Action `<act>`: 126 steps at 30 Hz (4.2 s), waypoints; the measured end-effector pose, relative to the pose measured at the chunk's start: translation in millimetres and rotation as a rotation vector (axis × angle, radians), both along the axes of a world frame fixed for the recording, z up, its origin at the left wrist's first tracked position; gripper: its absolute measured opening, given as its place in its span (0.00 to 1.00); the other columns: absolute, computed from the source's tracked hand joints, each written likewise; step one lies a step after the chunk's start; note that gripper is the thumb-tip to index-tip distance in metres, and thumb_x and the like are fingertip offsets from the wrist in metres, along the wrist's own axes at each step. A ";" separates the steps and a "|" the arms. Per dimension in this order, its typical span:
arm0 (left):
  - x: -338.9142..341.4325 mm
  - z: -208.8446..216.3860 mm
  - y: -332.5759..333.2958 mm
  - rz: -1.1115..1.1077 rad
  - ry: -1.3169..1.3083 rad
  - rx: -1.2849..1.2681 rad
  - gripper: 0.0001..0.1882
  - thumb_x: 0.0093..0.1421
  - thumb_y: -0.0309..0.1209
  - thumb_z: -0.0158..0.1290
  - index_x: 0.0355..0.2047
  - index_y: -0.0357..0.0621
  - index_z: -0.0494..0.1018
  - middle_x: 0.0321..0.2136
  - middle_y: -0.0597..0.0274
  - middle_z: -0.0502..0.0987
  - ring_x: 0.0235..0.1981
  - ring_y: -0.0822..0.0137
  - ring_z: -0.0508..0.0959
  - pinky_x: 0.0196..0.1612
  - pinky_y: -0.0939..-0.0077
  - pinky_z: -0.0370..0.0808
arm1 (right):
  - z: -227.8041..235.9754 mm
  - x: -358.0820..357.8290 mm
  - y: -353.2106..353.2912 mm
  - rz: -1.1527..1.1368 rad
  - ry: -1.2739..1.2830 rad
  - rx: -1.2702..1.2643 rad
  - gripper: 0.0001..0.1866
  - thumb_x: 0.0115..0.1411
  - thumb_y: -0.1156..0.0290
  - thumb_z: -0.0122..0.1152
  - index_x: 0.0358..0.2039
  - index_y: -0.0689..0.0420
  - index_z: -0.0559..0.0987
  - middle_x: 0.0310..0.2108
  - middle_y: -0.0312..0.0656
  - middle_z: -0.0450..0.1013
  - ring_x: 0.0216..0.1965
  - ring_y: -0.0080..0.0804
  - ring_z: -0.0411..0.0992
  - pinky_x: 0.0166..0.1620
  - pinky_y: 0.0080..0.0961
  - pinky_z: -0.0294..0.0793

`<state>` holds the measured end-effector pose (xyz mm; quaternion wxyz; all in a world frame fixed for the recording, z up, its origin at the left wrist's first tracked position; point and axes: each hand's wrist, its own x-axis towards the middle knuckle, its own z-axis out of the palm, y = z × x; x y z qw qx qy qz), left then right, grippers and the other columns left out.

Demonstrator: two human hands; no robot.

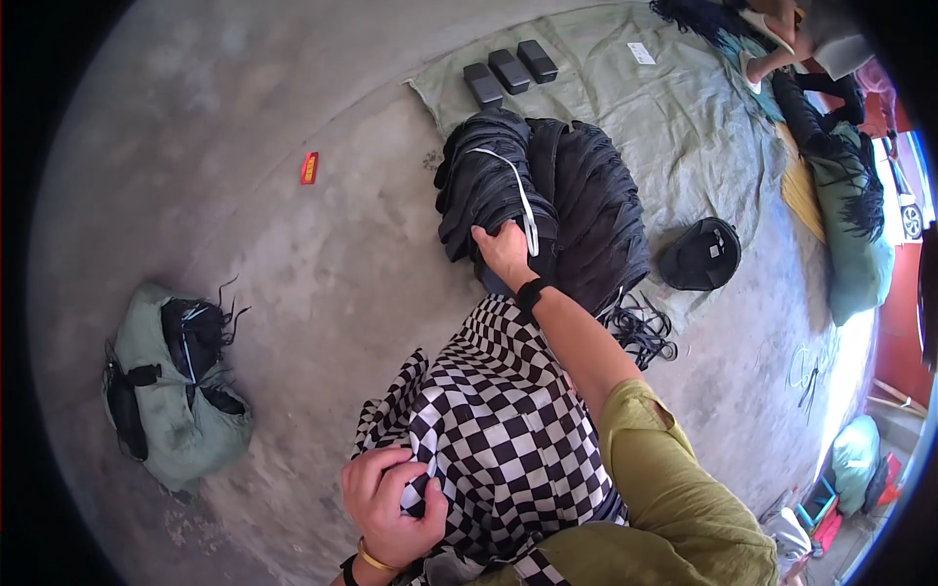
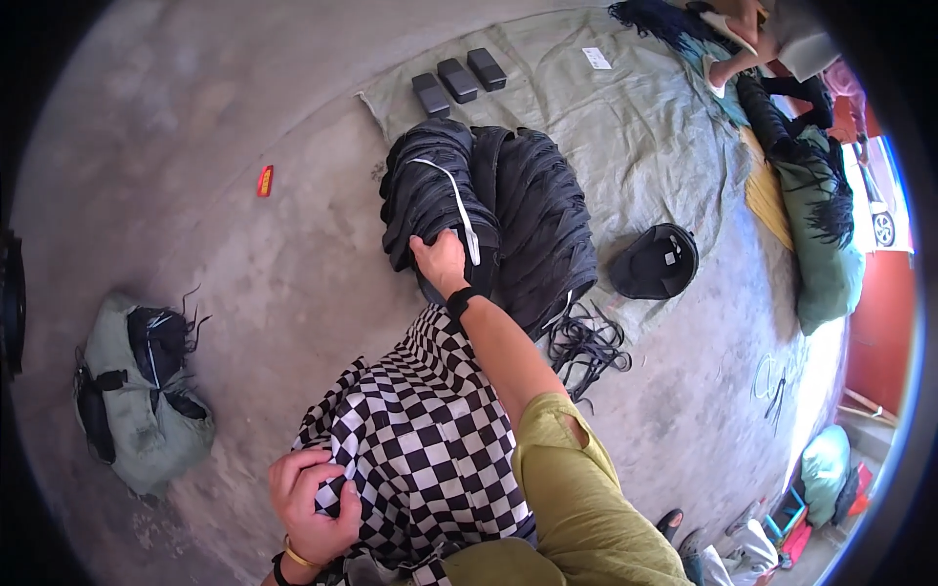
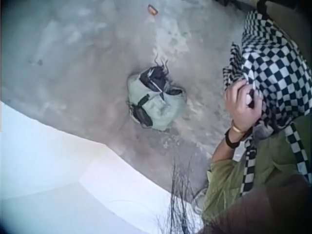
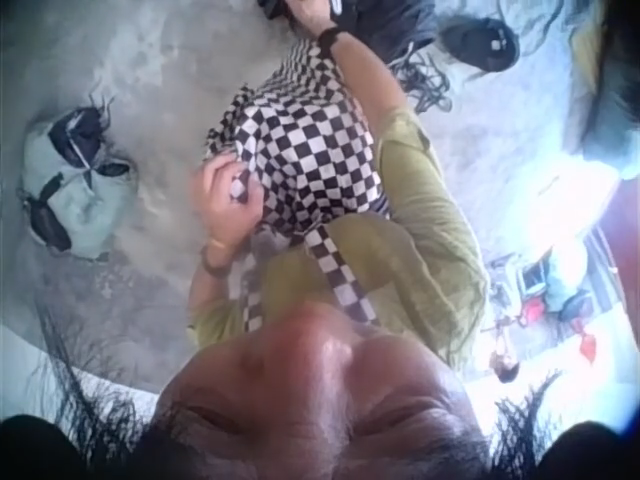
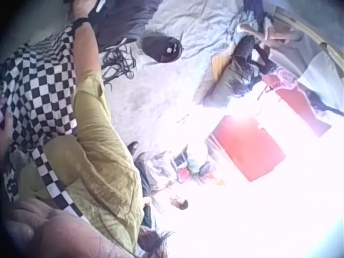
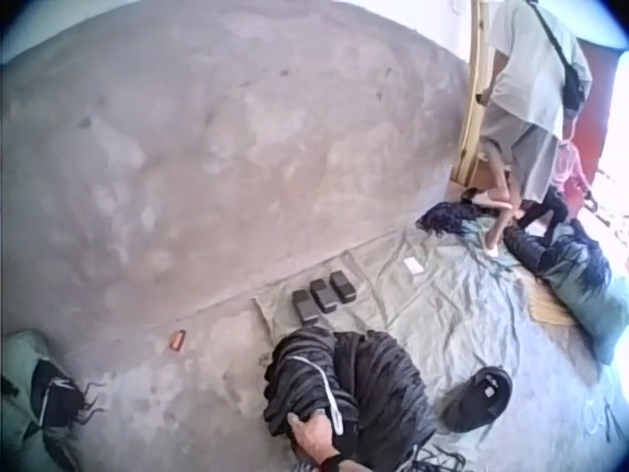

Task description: Thread laces through the eyelets of a shoe and tie them.

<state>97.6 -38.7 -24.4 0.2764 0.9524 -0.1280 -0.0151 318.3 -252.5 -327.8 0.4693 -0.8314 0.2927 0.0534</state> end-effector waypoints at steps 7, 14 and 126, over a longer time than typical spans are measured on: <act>0.8 -0.1 1.5 0.008 0.002 -0.033 0.13 0.42 0.28 0.63 0.31 0.46 0.78 0.37 0.60 0.78 0.40 0.56 0.78 0.46 0.62 0.70 | 1.4 9.0 1.1 -0.021 0.035 0.001 0.28 0.56 0.54 0.60 0.39 0.73 0.80 0.41 0.70 0.77 0.47 0.64 0.77 0.54 0.43 0.76; 7.0 -4.1 5.5 -0.015 -0.008 -0.112 0.09 0.46 0.26 0.62 0.30 0.44 0.77 0.37 0.60 0.78 0.39 0.54 0.77 0.45 0.63 0.71 | 36.2 -30.5 -45.7 -0.186 -0.041 0.298 0.22 0.55 0.59 0.64 0.33 0.71 0.81 0.31 0.52 0.80 0.34 0.41 0.79 0.40 0.35 0.76; -142.8 80.0 190.6 0.109 0.370 -0.262 0.10 0.70 0.27 0.52 0.43 0.30 0.79 0.31 0.65 0.73 0.28 0.77 0.71 0.30 0.83 0.67 | 496.8 -304.9 -221.1 0.780 -0.629 -0.002 0.14 0.69 0.64 0.63 0.38 0.65 0.82 0.27 0.29 0.73 0.29 0.14 0.66 0.32 0.17 0.66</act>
